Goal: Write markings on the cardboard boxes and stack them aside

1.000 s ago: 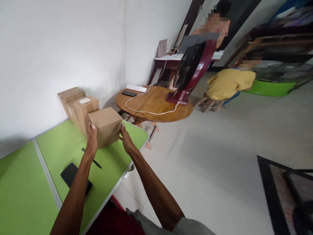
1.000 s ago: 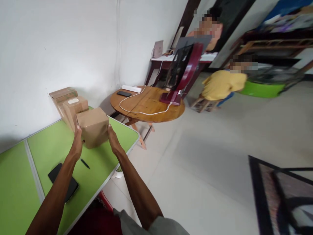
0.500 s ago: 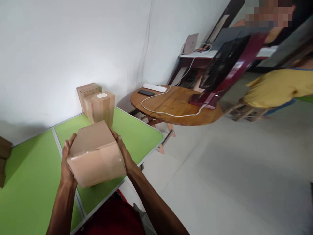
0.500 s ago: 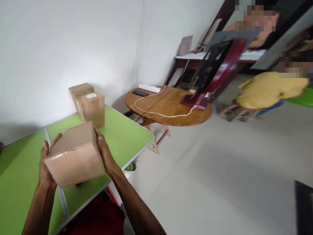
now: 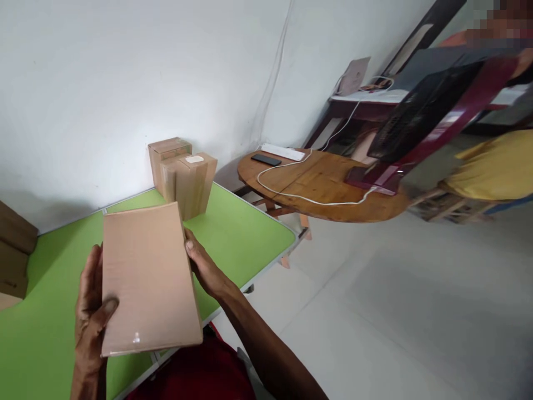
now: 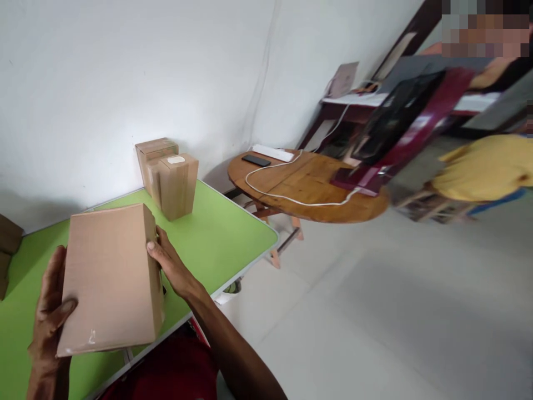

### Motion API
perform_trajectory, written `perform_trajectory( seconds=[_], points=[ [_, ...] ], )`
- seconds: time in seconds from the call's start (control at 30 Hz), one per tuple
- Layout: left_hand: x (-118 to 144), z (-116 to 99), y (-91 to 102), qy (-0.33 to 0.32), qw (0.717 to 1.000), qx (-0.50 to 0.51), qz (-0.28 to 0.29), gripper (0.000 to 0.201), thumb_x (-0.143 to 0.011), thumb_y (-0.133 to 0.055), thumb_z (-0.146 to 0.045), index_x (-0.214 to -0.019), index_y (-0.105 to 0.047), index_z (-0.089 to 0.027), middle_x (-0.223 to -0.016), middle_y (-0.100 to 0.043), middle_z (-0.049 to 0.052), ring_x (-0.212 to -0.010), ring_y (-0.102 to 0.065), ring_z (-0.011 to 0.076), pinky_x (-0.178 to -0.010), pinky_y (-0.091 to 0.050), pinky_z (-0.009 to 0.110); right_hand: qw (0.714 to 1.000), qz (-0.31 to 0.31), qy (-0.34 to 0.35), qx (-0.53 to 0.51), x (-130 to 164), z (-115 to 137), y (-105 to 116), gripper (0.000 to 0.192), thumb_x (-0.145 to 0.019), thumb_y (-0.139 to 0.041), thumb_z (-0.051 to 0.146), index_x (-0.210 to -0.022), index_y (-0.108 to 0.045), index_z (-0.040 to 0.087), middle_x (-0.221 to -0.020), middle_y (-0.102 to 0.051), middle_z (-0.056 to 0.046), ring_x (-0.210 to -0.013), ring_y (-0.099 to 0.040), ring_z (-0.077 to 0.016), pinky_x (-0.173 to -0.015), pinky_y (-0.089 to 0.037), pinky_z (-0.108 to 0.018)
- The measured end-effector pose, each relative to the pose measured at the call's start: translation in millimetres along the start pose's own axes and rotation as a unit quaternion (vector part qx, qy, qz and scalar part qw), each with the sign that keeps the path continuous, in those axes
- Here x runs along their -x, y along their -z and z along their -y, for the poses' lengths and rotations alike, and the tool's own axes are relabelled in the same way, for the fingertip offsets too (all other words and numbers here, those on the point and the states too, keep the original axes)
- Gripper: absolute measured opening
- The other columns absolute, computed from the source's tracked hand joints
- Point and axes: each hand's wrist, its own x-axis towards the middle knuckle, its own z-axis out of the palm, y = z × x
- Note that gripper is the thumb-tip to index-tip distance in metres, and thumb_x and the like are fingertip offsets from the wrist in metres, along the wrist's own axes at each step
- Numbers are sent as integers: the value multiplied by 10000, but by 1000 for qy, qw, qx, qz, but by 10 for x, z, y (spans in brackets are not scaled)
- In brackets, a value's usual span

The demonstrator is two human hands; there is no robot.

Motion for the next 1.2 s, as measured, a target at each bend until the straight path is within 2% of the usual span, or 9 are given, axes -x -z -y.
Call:
perform_trajectory(
  seconds=[0.17, 0.33, 0.53, 0.7, 0.8, 0.9, 0.97, 1.07, 1.2],
  points=[
    [39, -95, 182, -27, 994, -107, 15, 828, -906, -916, -417, -1667, -597, -484, -1820, -505, 4, -1715, -407, 381, -1403, -356, 567, 999, 25, 17, -36, 17, 228, -132, 994, -778, -954, 791, -1564, -593, 301, -1593, -673, -124, -1525, -608, -373, -1300, -506, -526],
    [85, -99, 284, -19, 987, -158, -34, 920, -846, -853, -765, -1646, -640, -364, -1773, -554, 123, -1669, -449, 491, -1332, -406, 731, 996, 79, 22, 23, 92, 317, -317, 823, -925, -885, 708, -1593, -628, 301, -1580, -691, -112, -1534, -617, -351, -1290, -528, -494],
    [99, -71, 422, 72, 994, -26, -82, 1168, -555, -810, -1040, -1446, -754, -288, -1413, -778, 180, -1390, -690, 508, -1038, -690, 612, 979, 115, 128, 107, 169, 174, -542, 735, -1052, -818, 556, -1716, -561, 374, -1753, -581, -72, -1647, -533, -319, -1379, -452, -521],
    [117, -365, 416, 98, 979, 63, -168, 1083, -486, -883, -941, -1311, -785, -247, -1101, -808, 145, -1151, -752, 454, -859, -727, 588, 960, 177, 178, 126, 239, 218, -687, 712, -1091, -786, 504, -1745, -515, 426, -1779, -567, -41, -1690, -485, -294, -1416, -396, -548],
    [182, -435, 410, 40, 974, 65, -213, 804, -595, -942, -741, -1230, -776, -277, -1013, -752, 72, -1006, -721, 333, -857, -709, 511, 957, 201, 160, 134, 268, 212, -720, 645, -1129, -715, 530, -1736, -535, 406, -1785, -559, -52, -1709, -456, -286, -1434, -354, -558],
    [251, -364, 452, -50, 964, -15, -260, 657, -639, -972, -550, -1195, -733, -295, -982, -678, 6, -867, -615, 218, -794, -641, 372, 966, 178, 144, 120, 268, 83, -738, 575, -1151, -650, 569, -1700, -587, 411, -1788, -557, -55, -1733, -409, -277, -1446, -310, -558],
    [292, -289, 482, -98, 960, -80, -250, 711, -666, -984, -500, -1285, -693, -306, -1141, -696, 20, -1016, -647, 244, -894, -619, 370, 977, 150, 115, 100, 253, -56, -762, 553, -1158, -629, 575, -1684, -610, 406, -1793, -550, -60, -1731, -411, -276, -1439, -323, -549],
    [361, -185, 504, -137, 957, -152, -207, 902, -733, -982, -450, -1529, -583, -308, -1507, -638, 103, -1420, -598, 342, -1200, -524, 469, 991, 101, 66, 61, 219, -276, -821, 529, -1150, -626, 586, -1640, -661, 390, -1789, -555, -55, -1719, -432, -283, -1431, -336, -531],
    [467, -65, 593, -132, 952, -188, -200, 833, -719, -1007, -461, -1447, -648, -271, -1479, -637, 142, -1436, -609, 384, -1230, -515, 512, 995, 96, 3, 18, 212, -468, -861, 489, -1089, -687, 506, -1558, -730, 375, -1729, -626, -51, -1664, -513, -310, -1396, -381, -538]
  ],
)
